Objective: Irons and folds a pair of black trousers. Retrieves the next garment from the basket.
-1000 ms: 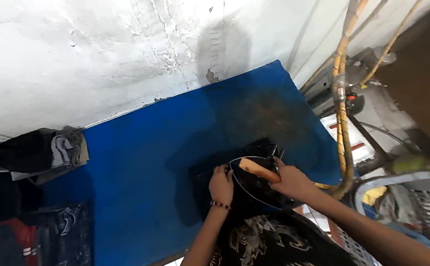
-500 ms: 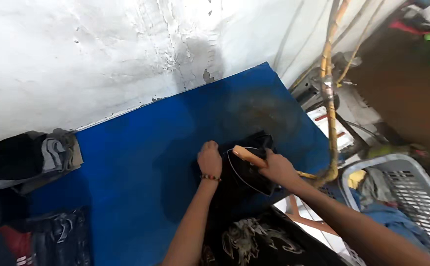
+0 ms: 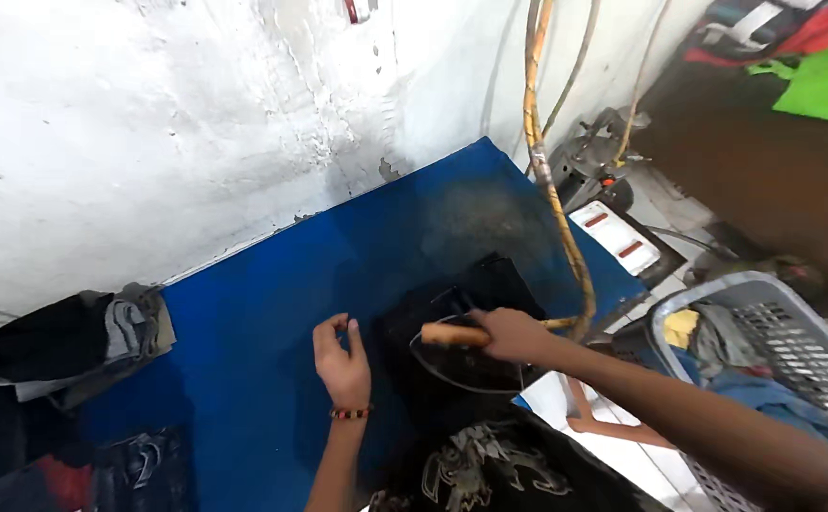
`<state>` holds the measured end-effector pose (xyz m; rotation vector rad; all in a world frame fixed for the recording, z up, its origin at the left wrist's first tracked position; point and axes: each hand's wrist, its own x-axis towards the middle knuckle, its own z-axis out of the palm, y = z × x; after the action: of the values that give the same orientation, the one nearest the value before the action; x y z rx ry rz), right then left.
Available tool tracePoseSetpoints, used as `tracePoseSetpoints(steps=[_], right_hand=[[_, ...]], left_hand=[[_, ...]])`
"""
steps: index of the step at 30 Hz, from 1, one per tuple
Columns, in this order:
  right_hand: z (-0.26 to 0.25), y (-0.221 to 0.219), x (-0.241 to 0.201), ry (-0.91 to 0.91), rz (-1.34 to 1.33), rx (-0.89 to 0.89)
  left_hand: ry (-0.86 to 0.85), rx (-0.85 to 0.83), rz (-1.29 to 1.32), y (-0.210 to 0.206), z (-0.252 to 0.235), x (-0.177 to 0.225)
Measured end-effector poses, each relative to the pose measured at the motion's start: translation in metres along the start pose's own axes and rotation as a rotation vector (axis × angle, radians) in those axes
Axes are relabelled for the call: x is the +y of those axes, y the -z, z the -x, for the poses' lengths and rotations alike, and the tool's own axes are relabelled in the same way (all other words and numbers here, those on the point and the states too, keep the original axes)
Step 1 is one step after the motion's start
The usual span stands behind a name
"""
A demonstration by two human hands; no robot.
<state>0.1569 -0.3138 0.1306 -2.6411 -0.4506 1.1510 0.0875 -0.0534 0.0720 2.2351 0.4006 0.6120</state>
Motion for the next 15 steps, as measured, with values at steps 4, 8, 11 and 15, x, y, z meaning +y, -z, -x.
tracePoseSetpoints(steps=[4,8,11,15], right_hand=[[-0.028,0.025,0.071,-0.142,-0.311,0.256],[-0.065,0.058,0.102,-0.182,-0.513,0.334],[-0.079,0.086,0.116,-0.166,-0.589,0.308],[-0.089,0.129,0.139,-0.218,-0.690,0.301]], left_hand=[[0.407,-0.301,-0.012,-0.011,0.027,-0.015],[0.628,-0.431,0.005,-0.048,0.028,-0.016],[0.731,-0.383,0.050,-0.067,0.015,-0.006],[0.791,-0.303,-0.030,-0.088,0.005,-0.004]])
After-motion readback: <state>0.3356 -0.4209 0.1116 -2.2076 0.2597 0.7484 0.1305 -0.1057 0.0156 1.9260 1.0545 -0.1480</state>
